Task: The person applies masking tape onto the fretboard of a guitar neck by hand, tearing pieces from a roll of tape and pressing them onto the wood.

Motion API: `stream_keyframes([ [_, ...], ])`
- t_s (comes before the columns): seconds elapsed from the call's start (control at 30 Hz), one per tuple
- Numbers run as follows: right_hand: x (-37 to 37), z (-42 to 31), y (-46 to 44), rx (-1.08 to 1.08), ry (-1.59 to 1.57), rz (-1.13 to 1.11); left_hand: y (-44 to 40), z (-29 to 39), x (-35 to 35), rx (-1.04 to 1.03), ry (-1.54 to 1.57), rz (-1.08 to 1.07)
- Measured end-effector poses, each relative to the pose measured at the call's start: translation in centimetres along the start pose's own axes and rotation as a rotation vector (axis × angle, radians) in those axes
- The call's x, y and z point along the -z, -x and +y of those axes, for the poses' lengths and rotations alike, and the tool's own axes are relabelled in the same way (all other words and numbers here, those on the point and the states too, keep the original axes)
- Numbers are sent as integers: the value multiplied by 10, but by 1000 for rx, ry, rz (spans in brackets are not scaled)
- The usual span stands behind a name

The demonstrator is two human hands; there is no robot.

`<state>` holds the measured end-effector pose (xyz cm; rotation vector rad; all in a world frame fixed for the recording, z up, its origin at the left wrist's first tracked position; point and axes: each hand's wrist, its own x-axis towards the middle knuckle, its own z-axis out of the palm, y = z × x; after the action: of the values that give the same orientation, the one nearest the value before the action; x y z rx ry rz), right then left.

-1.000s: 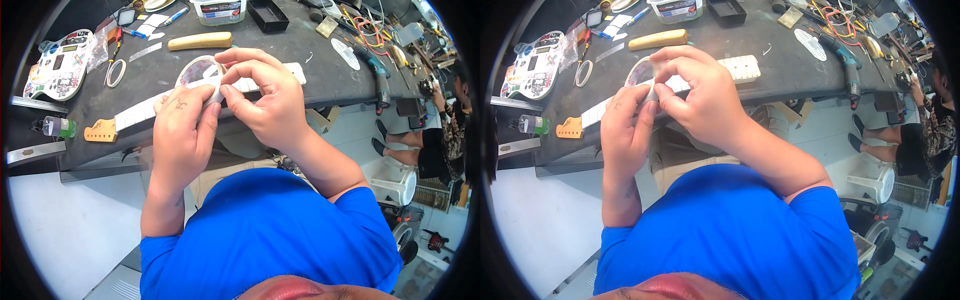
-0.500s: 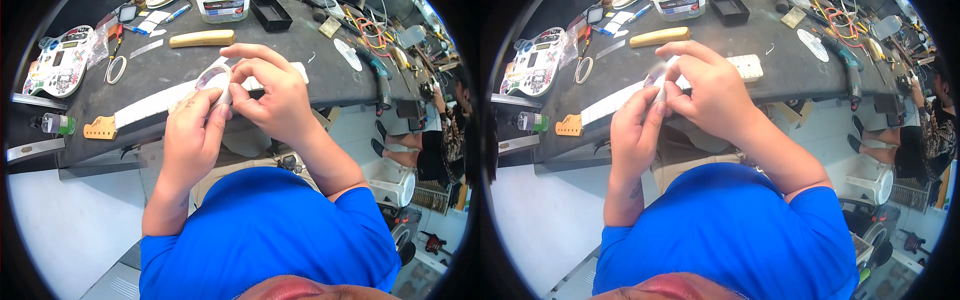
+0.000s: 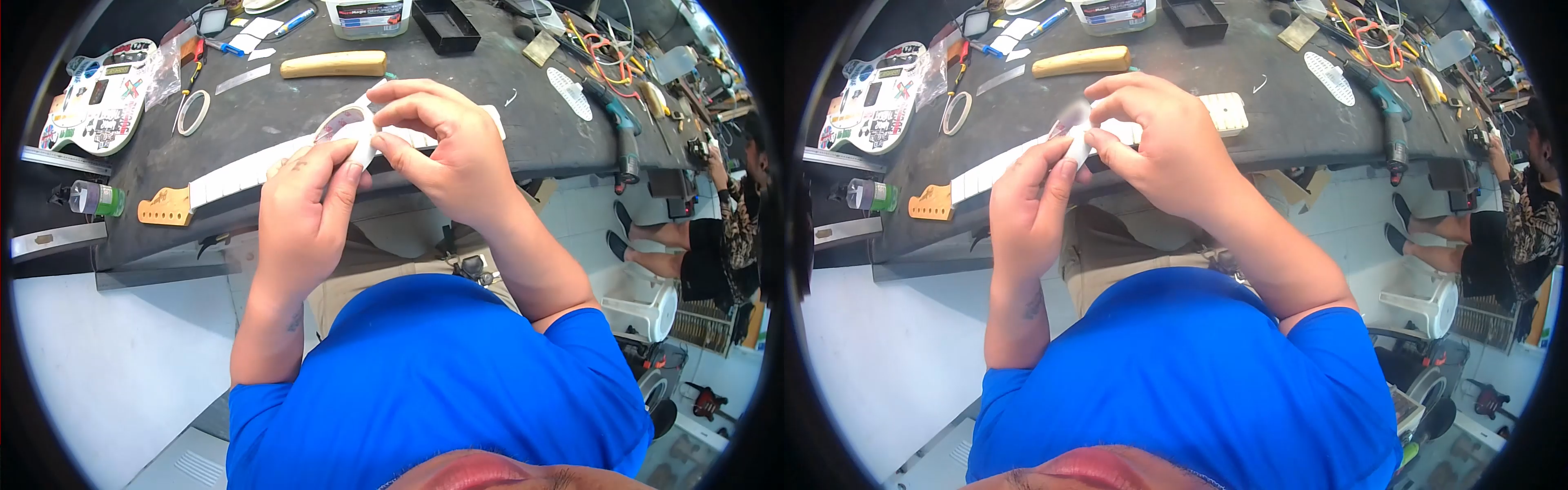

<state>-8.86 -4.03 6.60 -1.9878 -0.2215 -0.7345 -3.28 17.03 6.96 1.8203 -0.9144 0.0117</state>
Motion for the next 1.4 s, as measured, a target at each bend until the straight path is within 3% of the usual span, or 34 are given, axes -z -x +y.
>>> stream_keyframes([
  [0.1,-1,-9,3,-97,-4,11,-3,6,6,-121,-225,-69],
  [0.23,-1,-7,2,85,149,29,-4,10,4,-192,-292,-100],
  [0.3,-1,-6,0,134,240,24,-1,7,-10,-81,-28,-22],
  [0.4,-2,0,-2,120,214,17,1,5,-10,10,93,-22],
  [0.5,5,3,-1,13,128,-17,3,2,-1,15,91,-68],
  [0.63,14,11,2,-181,-414,-7,7,-1,6,132,158,-45],
  [0.93,9,1,2,-138,-107,-86,5,-6,1,73,173,-33],
  [1.03,13,-3,2,-93,12,-49,5,-6,4,53,125,18],
  [1.13,13,-4,3,18,87,-41,-5,-7,10,-79,-404,159],
  [1.3,16,-7,1,-62,58,-37,-8,-6,23,-157,-421,156],
  [1.4,17,-10,-2,-143,10,159,-7,-6,24,-146,-424,169],
])
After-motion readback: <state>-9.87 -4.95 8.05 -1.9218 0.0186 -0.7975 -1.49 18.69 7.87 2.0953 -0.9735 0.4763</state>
